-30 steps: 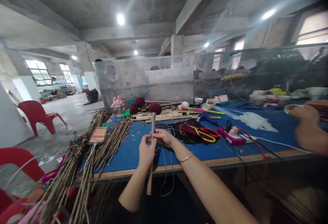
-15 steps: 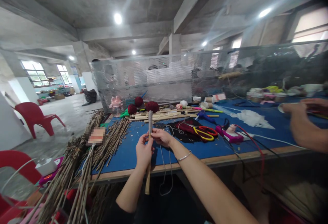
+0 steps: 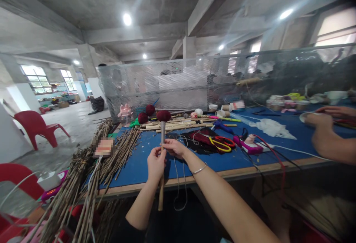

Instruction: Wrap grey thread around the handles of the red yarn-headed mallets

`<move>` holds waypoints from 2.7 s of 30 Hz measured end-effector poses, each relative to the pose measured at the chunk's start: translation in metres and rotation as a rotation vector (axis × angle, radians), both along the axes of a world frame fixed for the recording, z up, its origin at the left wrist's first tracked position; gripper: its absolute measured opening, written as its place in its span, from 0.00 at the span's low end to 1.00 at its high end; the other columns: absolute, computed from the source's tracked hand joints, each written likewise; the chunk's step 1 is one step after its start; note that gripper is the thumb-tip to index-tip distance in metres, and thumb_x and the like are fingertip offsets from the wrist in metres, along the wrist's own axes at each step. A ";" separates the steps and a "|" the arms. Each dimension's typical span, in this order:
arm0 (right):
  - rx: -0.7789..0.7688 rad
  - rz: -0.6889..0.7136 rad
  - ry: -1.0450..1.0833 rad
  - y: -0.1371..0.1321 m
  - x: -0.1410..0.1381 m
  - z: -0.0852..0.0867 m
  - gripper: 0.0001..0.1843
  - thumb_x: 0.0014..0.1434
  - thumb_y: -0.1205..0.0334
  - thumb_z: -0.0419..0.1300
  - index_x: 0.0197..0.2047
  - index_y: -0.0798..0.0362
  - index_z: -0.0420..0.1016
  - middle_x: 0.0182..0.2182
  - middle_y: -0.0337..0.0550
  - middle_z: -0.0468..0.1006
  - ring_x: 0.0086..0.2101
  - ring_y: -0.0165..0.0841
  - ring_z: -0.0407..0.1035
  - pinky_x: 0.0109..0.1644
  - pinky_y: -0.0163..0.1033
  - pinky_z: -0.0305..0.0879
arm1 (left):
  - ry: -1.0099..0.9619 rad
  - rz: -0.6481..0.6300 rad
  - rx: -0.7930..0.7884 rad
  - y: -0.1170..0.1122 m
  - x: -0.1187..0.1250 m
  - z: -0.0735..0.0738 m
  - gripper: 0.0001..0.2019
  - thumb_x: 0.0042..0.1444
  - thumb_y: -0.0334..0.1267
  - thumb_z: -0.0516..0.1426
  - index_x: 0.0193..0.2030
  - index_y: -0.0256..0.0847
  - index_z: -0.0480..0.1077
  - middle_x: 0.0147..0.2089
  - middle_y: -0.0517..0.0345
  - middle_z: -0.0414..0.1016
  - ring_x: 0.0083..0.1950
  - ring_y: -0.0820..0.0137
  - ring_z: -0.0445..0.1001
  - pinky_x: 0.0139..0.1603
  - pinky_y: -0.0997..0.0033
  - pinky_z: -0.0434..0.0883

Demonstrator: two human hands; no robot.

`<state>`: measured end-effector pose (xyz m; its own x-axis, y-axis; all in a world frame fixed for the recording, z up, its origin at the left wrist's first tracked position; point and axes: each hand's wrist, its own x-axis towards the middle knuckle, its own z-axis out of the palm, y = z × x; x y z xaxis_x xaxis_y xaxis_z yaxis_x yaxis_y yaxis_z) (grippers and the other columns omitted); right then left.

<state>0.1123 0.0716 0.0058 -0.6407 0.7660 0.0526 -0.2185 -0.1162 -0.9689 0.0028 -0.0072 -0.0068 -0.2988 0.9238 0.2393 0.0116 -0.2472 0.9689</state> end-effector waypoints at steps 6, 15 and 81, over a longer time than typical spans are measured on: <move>-0.008 0.042 -0.011 0.000 0.002 0.002 0.17 0.43 0.55 0.65 0.32 0.57 0.66 0.11 0.25 0.52 0.12 0.18 0.39 0.15 0.29 0.29 | -0.093 -0.106 -0.063 0.000 0.000 0.004 0.16 0.50 0.48 0.53 0.36 0.35 0.65 0.25 0.60 0.69 0.17 0.80 0.64 0.16 0.80 0.62; -0.004 -0.038 0.010 0.004 0.002 -0.003 0.17 0.40 0.58 0.67 0.30 0.57 0.66 0.13 0.27 0.60 0.12 0.17 0.42 0.15 0.29 0.30 | 0.022 0.048 -0.029 0.000 0.002 0.001 0.20 0.42 0.45 0.61 0.39 0.37 0.65 0.27 0.62 0.69 0.18 0.78 0.66 0.13 0.81 0.62; 0.051 -0.074 -0.052 0.004 0.000 -0.004 0.18 0.43 0.54 0.65 0.28 0.56 0.63 0.11 0.25 0.54 0.11 0.18 0.40 0.14 0.30 0.31 | 0.065 0.078 -0.034 0.003 -0.004 -0.001 0.19 0.37 0.48 0.63 0.30 0.33 0.70 0.23 0.59 0.70 0.23 0.76 0.65 0.24 0.78 0.62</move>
